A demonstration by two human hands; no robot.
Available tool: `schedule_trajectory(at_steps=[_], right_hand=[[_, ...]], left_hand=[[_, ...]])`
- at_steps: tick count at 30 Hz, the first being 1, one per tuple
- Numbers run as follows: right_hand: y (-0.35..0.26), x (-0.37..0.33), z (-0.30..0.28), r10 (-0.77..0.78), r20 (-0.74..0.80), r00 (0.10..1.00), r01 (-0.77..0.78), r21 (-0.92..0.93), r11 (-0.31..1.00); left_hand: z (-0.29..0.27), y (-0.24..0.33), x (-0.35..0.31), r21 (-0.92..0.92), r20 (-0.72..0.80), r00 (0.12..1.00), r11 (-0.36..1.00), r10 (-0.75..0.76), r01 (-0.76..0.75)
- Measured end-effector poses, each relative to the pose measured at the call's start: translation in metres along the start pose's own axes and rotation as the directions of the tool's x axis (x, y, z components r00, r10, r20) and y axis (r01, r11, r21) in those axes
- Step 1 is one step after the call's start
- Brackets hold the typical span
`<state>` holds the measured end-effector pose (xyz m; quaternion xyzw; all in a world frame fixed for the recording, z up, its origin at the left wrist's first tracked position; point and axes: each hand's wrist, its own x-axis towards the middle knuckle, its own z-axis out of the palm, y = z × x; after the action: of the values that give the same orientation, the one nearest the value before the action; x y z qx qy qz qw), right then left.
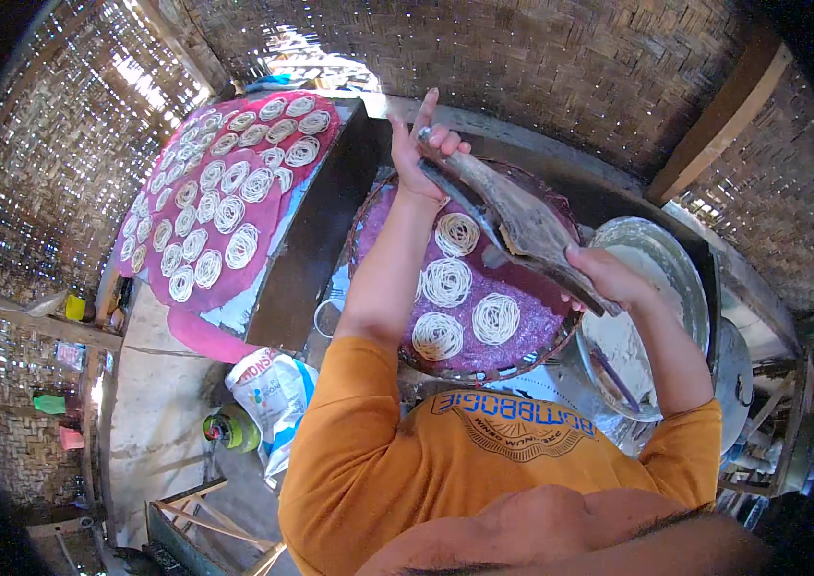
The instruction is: The person prepares food by using a wooden tool to extrude batter into circular patterns onto a steamer tray, refills the tool from a large bowl, and replaces a pink cloth covering.
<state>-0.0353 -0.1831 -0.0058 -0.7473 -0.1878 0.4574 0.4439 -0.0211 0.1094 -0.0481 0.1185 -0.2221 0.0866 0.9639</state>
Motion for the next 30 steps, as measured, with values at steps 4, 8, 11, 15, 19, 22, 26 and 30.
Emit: schedule_trajectory(at_steps=[4, 8, 11, 15, 19, 22, 26, 30], right_hand=[[0.002, -0.014, 0.003, 0.051, 0.005, 0.999, -0.051, 0.020, 0.999], [-0.009, -0.030, -0.015, -0.068, -0.117, 0.991, 0.041, -0.225, 0.973], [-0.027, -0.027, -0.005, -0.183, -0.142, 0.973, 0.148, -0.229, 0.962], [-0.035, -0.038, 0.008, -0.176, -0.129, 0.976, 0.140, -0.248, 0.959], [-0.028, -0.056, 0.004, -0.144, -0.154, 0.978, 0.106, -0.228, 0.968], [-0.034, -0.061, -0.002, -0.175, -0.195, 0.965, 0.116, -0.281, 0.953], [-0.045, -0.053, 0.003, -0.260, -0.233, 0.937, 0.175, -0.331, 0.927], [-0.037, -0.045, 0.012, -0.315, -0.236, 0.919, 0.248, -0.275, 0.929]], left_hand=[[0.007, -0.005, -0.016, 0.036, -0.054, 0.998, 0.999, 0.028, -0.026], [0.032, -0.009, -0.013, 0.071, -0.068, 0.994, 0.994, 0.083, -0.079], [0.052, 0.003, -0.002, 0.182, -0.028, 0.983, 0.968, 0.182, -0.174], [0.068, 0.012, -0.013, 0.183, 0.047, 0.986, 0.969, 0.162, -0.168], [0.069, -0.002, -0.022, 0.129, 0.092, 0.990, 0.984, 0.108, -0.119], [0.071, -0.002, -0.018, 0.067, 0.096, 0.990, 0.992, 0.101, -0.108], [0.078, 0.012, -0.012, 0.042, 0.146, 0.984, 0.993, 0.100, -0.107], [0.087, 0.023, -0.015, 0.118, 0.163, 0.981, 0.985, 0.105, -0.125]])
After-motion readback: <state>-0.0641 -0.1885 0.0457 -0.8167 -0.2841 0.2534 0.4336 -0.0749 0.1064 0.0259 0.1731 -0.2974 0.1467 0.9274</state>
